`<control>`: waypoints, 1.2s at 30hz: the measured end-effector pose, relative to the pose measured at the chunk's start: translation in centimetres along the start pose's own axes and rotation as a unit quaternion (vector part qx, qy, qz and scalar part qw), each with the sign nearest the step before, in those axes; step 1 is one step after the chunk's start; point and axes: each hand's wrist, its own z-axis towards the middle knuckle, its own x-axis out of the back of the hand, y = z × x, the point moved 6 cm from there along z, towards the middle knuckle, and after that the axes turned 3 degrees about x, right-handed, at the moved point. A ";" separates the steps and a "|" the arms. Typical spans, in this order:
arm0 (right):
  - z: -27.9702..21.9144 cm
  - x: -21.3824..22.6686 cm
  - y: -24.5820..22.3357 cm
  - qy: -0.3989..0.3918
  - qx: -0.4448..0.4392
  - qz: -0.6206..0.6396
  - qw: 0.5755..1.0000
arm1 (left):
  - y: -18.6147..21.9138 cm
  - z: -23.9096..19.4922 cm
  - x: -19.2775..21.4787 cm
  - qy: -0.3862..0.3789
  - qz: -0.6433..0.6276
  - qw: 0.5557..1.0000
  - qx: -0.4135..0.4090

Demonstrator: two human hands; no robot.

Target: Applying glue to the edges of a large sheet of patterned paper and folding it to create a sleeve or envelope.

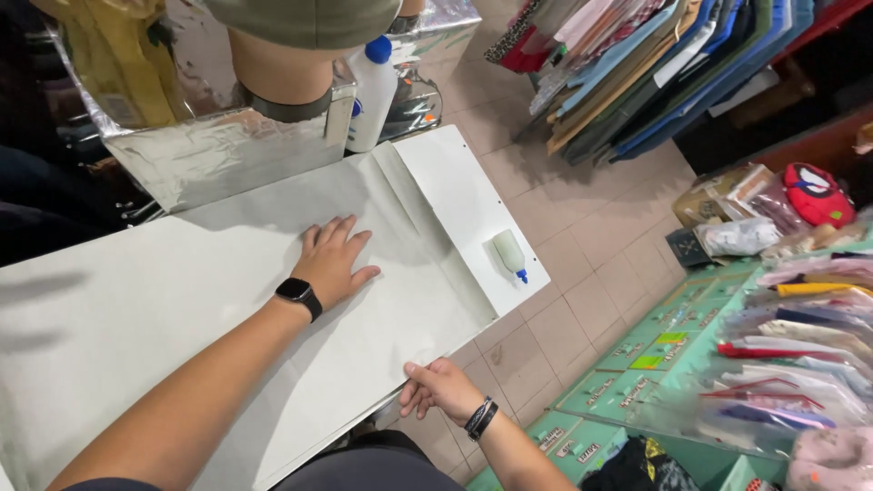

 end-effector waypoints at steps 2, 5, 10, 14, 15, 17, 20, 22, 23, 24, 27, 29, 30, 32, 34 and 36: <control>-0.4 -0.1 0.3 0.003 -0.003 -0.008 1.000 | 0.1 0.2 -0.3 0.009 -0.001 1.000 -0.008; -0.9 -0.1 0.1 0.012 -0.014 -0.021 1.000 | 0.3 1.1 0.0 0.012 -0.001 1.000 0.016; -2.6 2.6 -2.4 0.098 -0.062 -0.187 0.976 | 0.6 3.1 0.1 -0.025 -0.007 0.999 0.044; -4.1 8.9 -7.9 0.172 0.013 -0.239 0.956 | 1.5 5.5 2.5 -0.108 -0.038 0.991 0.076; -4.1 11.2 -9.4 0.243 0.046 -0.248 0.936 | 1.4 6.5 2.3 -0.107 -0.044 0.990 0.084; -3.2 15.2 -11.4 0.309 0.075 -0.257 0.913 | 0.9 8.0 1.3 -0.109 -0.053 0.988 0.096; -1.3 19.5 -14.8 0.416 0.117 -0.400 0.808 | 0.1 8.8 0.0 -0.085 -0.078 0.985 0.125; 1.0 20.2 -16.2 0.426 0.062 -0.490 0.758 | -0.3 8.7 -0.2 -0.081 -0.046 0.987 0.129; 1.8 19.9 -16.4 0.417 0.063 -0.495 0.760 | -0.3 8.0 0.1 -0.083 -0.046 0.986 0.139; 2.8 19.9 -16.7 0.402 0.042 -0.500 0.766 | -0.1 7.9 0.6 -0.079 -0.047 0.987 0.131; 5.6 20.7 -17.6 0.380 0.015 -0.515 0.769 | -0.4 8.3 0.7 -0.074 -0.048 0.988 0.126; 6.5 21.0 -17.2 0.373 -0.003 -0.521 0.768 | -0.6 7.8 0.0 -0.083 -0.051 0.987 0.125; 6.9 20.9 -18.0 0.370 0.030 -0.530 0.762 | -0.7 8.2 0.0 -0.086 -0.048 0.988 0.118; 7.5 20.2 -19.7 0.366 0.064 -0.540 0.756 | -1.1 8.7 0.1 -0.088 -0.046 0.989 0.112; 7.7 17.2 -22.6 0.265 0.304 -0.354 0.844 | -1.2 8.9 0.4 -0.085 -0.047 0.991 0.089; 9.7 15.2 -24.6 0.202 0.365 -0.257 0.871 | -1.3 9.2 0.4 -0.091 -0.043 0.991 0.087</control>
